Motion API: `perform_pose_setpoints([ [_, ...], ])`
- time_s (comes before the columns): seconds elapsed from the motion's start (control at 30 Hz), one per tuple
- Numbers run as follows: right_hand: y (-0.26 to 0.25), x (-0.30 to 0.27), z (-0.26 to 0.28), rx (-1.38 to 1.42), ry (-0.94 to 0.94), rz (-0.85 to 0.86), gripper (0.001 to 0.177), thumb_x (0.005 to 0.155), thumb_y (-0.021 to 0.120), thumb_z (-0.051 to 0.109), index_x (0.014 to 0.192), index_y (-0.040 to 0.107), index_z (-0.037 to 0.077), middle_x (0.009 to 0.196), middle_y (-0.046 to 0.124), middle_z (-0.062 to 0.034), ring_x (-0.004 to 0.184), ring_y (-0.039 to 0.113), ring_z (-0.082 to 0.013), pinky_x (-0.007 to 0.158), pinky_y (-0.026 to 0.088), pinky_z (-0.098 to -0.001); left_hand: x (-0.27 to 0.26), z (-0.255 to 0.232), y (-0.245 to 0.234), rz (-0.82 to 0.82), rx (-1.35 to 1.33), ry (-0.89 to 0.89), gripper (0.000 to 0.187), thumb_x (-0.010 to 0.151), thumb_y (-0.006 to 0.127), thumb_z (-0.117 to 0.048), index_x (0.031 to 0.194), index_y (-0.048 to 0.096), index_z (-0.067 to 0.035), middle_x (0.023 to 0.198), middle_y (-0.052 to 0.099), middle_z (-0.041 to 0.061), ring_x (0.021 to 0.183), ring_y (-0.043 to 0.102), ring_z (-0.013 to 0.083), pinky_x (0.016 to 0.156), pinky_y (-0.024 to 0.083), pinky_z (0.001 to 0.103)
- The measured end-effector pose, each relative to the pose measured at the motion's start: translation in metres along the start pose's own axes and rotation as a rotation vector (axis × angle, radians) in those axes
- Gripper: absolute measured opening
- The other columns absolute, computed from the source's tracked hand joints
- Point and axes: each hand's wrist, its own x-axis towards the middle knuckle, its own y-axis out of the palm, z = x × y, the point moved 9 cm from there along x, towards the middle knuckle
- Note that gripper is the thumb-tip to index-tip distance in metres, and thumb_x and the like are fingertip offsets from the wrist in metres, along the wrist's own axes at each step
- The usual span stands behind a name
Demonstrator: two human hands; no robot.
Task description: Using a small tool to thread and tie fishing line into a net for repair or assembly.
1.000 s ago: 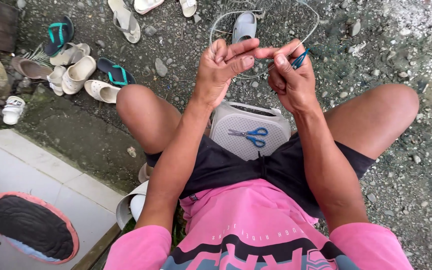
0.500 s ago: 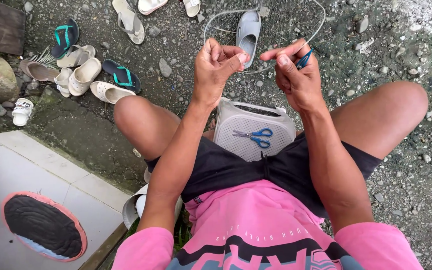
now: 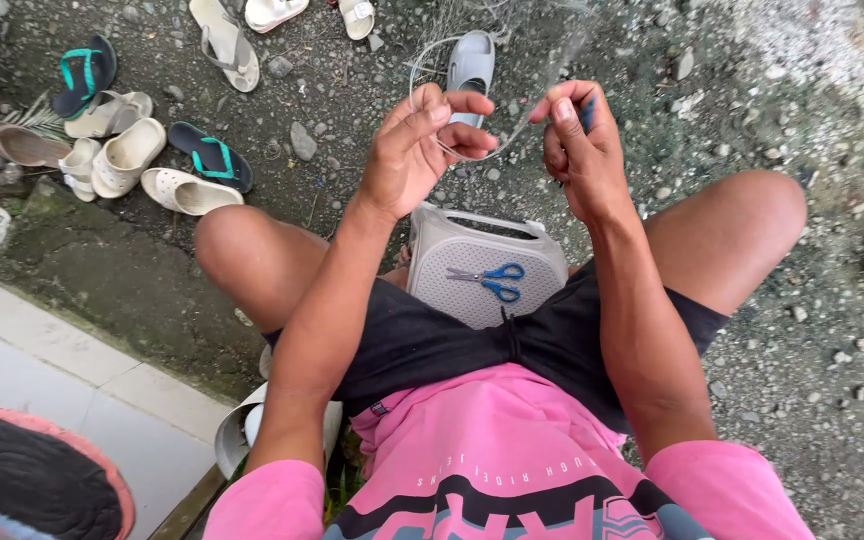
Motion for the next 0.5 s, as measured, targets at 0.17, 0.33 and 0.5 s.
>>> perform_pose_setpoints([
  [0.17,0.0,-0.01,0.041,-0.507,-0.185,-0.159,0.047,0.1,0.032,0.044,0.108,0.06,0.008,0.101,0.043,-0.0042,0.09,0.039,-0.0139,0.077,0.035,-0.0322,0.001,-0.01,0.007,0.094,0.114,0.032,0.024,0.088,0.058,-0.003,0.081,0.038,-0.014,0.117,0.06,0.022,0.101,0.065,0.0298,0.083,0.055,0.032],
  [0.33,0.06,-0.002,0.065,-0.79,-0.396,0.076,0.051,0.1,0.032,0.056,0.12,0.067,0.025,0.153,0.017,-0.0078,0.143,0.018,-0.0305,0.12,0.017,-0.0569,0.005,-0.009,0.029,0.241,0.194,0.077,0.047,0.075,0.075,0.005,0.087,0.033,-0.014,0.136,0.045,0.028,0.119,0.056,0.0271,0.105,0.049,0.033],
  [0.5,0.01,0.05,0.087,-0.109,-0.239,-0.176,0.012,0.084,0.056,0.016,0.081,0.068,0.017,0.115,0.066,-0.0018,0.114,0.059,-0.0157,0.095,0.035,-0.0294,0.001,-0.016,0.005,0.007,0.189,0.235,0.045,0.079,0.076,0.001,0.082,0.034,-0.014,0.088,0.068,0.019,0.079,0.07,0.0275,0.067,0.06,0.028],
])
